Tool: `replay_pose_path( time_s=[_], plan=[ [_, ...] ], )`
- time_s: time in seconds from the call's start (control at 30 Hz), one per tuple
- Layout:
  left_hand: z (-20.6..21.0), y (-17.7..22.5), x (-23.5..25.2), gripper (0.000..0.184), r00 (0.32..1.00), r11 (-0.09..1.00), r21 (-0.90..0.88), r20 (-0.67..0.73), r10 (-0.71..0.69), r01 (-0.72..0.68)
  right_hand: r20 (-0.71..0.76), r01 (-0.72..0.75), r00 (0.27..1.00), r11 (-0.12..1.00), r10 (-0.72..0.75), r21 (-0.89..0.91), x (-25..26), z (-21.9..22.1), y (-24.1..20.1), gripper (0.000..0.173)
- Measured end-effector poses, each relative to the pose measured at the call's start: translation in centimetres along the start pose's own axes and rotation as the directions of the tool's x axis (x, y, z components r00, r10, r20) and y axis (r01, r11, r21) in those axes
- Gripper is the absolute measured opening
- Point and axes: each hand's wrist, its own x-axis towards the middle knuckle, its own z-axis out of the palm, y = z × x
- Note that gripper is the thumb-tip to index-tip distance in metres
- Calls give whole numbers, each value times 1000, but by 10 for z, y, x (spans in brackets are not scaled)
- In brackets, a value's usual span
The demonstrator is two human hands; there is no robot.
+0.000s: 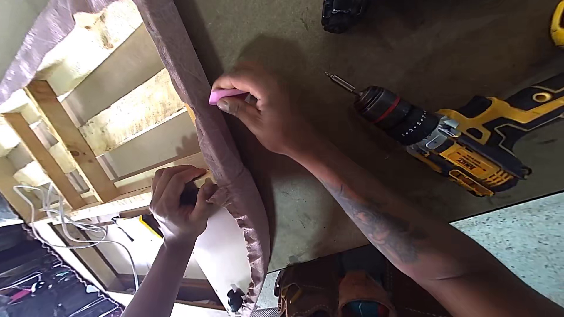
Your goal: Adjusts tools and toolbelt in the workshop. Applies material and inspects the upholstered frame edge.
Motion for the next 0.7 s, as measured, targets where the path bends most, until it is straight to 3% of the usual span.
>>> replay_pose_path(
  time_s=[0.2, 0.4, 0.7],
  plan=[
    [-1, -2, -1, 35, 1000, 1000, -7, -6, 5, -5, 34, 121, 992, 988, -124, 98, 3, 6, 10, 12],
    [-2, -1, -1, 35, 1000, 1000, -16, 6, -17, 17, 34, 198, 979, 977, -201, 73, 6, 11, 14, 12],
    [-1, -1, 0, 36, 1000, 1000, -13, 4, -5, 5, 54, 162, 986, 983, -158, -84, 3, 9, 13, 14]
  ],
)
